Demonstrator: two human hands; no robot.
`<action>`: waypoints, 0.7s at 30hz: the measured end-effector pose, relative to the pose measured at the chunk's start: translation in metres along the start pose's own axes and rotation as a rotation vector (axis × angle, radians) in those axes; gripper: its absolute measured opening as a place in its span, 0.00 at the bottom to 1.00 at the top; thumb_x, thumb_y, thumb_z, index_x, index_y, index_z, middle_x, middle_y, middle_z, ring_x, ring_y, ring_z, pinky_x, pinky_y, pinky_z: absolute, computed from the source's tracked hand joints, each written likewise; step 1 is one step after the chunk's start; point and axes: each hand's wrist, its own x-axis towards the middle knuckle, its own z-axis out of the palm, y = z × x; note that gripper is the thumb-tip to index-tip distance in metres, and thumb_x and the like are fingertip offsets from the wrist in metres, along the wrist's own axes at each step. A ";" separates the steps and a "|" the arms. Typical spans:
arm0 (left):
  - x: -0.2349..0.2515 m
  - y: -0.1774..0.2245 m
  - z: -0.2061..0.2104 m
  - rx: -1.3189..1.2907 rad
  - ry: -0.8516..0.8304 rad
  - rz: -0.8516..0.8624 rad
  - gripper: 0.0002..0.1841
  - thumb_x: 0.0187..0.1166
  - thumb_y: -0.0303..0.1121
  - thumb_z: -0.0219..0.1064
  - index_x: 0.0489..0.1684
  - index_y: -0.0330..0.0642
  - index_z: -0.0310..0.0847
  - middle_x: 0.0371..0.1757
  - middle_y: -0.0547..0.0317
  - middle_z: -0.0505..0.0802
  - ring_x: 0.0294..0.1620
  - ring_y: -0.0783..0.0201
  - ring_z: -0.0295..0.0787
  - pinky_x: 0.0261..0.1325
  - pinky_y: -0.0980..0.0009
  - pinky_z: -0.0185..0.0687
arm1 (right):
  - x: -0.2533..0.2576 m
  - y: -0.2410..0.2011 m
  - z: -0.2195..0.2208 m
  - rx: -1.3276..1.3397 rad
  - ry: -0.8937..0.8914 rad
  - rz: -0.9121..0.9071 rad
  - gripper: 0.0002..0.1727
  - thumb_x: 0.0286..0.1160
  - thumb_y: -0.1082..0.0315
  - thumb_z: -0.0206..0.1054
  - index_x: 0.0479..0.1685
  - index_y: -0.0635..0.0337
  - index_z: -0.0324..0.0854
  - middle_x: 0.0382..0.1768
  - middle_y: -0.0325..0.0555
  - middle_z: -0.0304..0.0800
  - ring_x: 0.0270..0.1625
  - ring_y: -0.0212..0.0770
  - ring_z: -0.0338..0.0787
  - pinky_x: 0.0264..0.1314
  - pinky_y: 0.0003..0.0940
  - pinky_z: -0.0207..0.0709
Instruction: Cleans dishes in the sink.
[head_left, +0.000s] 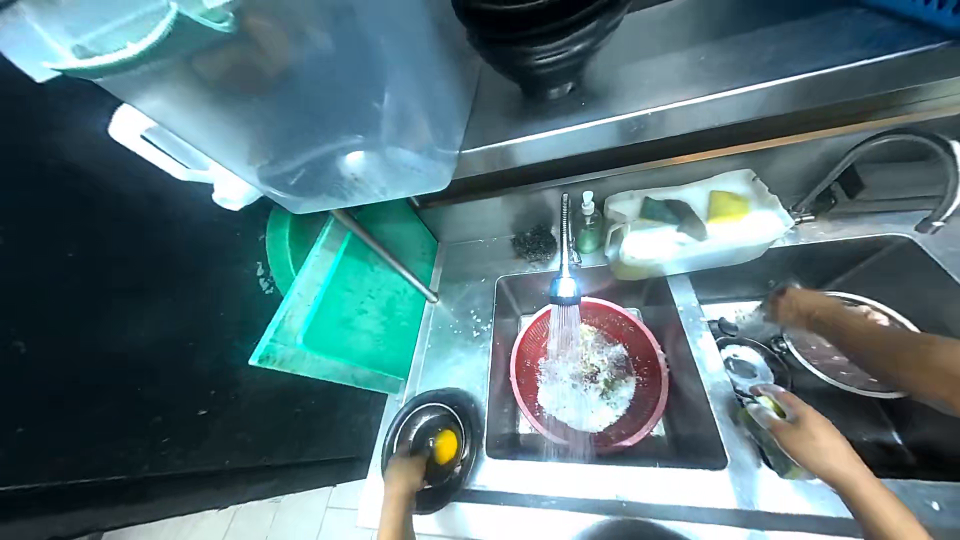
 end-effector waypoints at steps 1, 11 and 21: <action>0.000 -0.002 0.002 -0.056 0.001 -0.002 0.20 0.80 0.35 0.71 0.68 0.38 0.82 0.60 0.34 0.89 0.54 0.39 0.91 0.52 0.38 0.88 | -0.001 -0.001 -0.001 0.000 -0.002 -0.002 0.22 0.83 0.65 0.64 0.75 0.56 0.79 0.62 0.62 0.88 0.64 0.62 0.88 0.68 0.69 0.76; -0.103 0.094 0.032 -0.530 -0.166 0.190 0.25 0.84 0.25 0.60 0.80 0.34 0.63 0.61 0.35 0.86 0.42 0.49 0.93 0.40 0.52 0.93 | -0.025 -0.004 -0.021 0.023 0.073 -0.037 0.20 0.83 0.65 0.63 0.72 0.54 0.80 0.58 0.58 0.89 0.58 0.56 0.89 0.64 0.65 0.78; -0.141 0.135 0.143 -0.780 -0.552 -0.123 0.27 0.88 0.44 0.62 0.82 0.45 0.64 0.61 0.32 0.86 0.44 0.39 0.92 0.41 0.46 0.92 | -0.043 -0.005 -0.028 0.070 0.060 0.011 0.24 0.84 0.61 0.63 0.78 0.53 0.77 0.62 0.55 0.89 0.63 0.52 0.89 0.69 0.58 0.80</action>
